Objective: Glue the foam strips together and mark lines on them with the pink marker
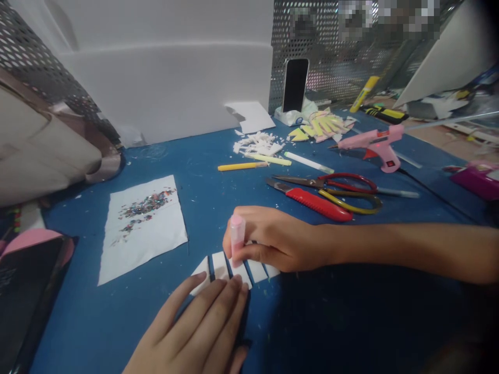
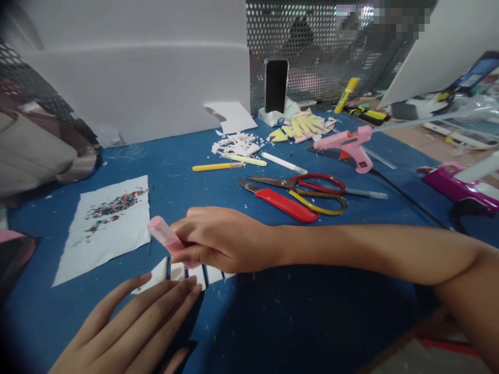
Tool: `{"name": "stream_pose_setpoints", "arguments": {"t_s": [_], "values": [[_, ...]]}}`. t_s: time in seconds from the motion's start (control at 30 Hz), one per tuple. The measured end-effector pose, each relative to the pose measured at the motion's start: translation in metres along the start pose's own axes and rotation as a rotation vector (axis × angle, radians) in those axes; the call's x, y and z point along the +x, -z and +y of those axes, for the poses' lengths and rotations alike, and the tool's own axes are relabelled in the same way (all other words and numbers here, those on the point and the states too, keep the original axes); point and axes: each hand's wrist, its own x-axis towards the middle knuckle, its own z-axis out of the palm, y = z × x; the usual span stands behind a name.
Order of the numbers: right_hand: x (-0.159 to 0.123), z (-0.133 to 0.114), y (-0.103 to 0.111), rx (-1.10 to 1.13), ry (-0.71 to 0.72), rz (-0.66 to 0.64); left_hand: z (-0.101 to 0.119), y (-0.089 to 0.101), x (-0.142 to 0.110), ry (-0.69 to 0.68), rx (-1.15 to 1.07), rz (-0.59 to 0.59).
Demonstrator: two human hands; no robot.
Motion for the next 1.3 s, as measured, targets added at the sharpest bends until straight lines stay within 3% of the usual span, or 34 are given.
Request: {"name": "stream_pose_setpoints", "arguments": {"t_s": [0.6, 1.03, 1.3], "values": [[0.000, 0.004, 0.001, 0.065, 0.037, 0.018, 0.002, 0.000, 0.001, 0.020, -0.017, -0.032], [0.000, 0.004, -0.001, -0.113, 0.221, -0.063, -0.003, 0.001, 0.000, -0.029, 0.005, -0.026], [-0.003, 0.012, 0.002, -0.132, 0.110, 0.007, -0.002, 0.006, 0.004, 0.005, -0.051, -0.066]]}}
